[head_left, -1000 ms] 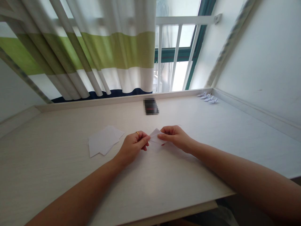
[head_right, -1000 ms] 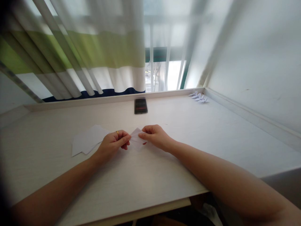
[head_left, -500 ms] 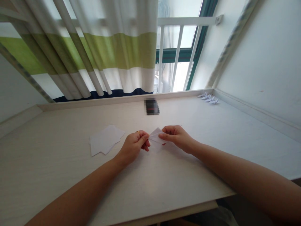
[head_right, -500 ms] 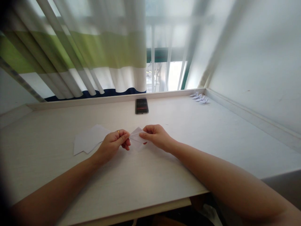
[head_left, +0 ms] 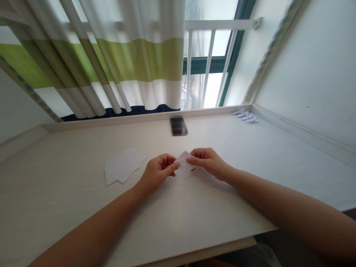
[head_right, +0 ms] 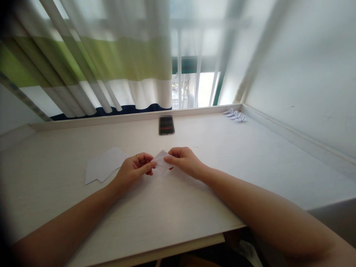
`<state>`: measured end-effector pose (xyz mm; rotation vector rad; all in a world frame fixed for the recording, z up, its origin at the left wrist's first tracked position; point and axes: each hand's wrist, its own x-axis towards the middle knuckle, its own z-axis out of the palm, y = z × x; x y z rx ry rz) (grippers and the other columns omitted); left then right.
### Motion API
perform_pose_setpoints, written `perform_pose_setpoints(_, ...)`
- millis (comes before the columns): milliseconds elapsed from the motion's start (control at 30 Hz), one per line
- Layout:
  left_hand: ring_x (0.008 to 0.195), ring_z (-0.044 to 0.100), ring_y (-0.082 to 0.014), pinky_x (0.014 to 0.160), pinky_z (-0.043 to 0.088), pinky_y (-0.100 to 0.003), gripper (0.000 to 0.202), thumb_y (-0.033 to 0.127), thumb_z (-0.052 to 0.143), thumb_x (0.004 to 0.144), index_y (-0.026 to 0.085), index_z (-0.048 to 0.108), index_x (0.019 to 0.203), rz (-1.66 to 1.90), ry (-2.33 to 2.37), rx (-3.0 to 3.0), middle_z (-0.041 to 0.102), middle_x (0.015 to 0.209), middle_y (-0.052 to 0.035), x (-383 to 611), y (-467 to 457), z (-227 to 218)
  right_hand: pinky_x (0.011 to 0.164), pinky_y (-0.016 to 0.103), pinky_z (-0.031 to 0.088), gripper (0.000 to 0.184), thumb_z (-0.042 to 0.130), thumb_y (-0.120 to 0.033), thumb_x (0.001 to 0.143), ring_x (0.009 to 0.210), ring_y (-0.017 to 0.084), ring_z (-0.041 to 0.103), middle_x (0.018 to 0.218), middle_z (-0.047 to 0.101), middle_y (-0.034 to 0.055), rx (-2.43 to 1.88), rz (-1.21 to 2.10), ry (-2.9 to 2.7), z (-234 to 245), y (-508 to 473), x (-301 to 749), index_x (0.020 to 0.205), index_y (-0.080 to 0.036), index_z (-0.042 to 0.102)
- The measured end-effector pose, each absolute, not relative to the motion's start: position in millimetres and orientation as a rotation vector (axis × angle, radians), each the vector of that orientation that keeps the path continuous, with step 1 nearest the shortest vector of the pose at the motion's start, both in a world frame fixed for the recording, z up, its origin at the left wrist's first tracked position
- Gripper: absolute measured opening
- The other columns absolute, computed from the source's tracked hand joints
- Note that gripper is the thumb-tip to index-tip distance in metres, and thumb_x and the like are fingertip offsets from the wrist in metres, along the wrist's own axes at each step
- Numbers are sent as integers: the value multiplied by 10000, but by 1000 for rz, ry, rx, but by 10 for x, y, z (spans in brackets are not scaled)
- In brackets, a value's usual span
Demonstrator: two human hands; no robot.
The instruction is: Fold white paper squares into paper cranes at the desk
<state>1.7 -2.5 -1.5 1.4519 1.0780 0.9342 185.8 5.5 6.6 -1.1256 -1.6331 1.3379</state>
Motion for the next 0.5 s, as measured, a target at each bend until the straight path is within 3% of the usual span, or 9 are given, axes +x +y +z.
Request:
perform_pose_setpoints(167,536,540,-100,550,456,-236,209,346,612,659,146,564,696,961,1113,1517,593,614,5,-2,-8,-57,634,262,421,127,560,-266,715,673,123,525,715,595,16,-1103,1060,-1824,95,33,1859,749,-149,595)
perform_pose_setpoints(267,597,557,-124,577,446,-243,165,320,596,680,155,603,696,1009,1166,1702,607,631,-7,-22,-14,-37,651,263,424,69,542,-203,726,701,129,531,736,593,26,-1045,785,-1988,107,23,1867,725,-162,598)
perform_pose_setpoints(500,729,563,-136,636,430,-237,139,246,518,754,198,648,741,1072,1080,2329,610,828,-48,-93,2,-29,701,307,426,154,484,-120,758,765,156,513,796,591,65,-815,265,-2254,81,48,1902,707,-180,616)
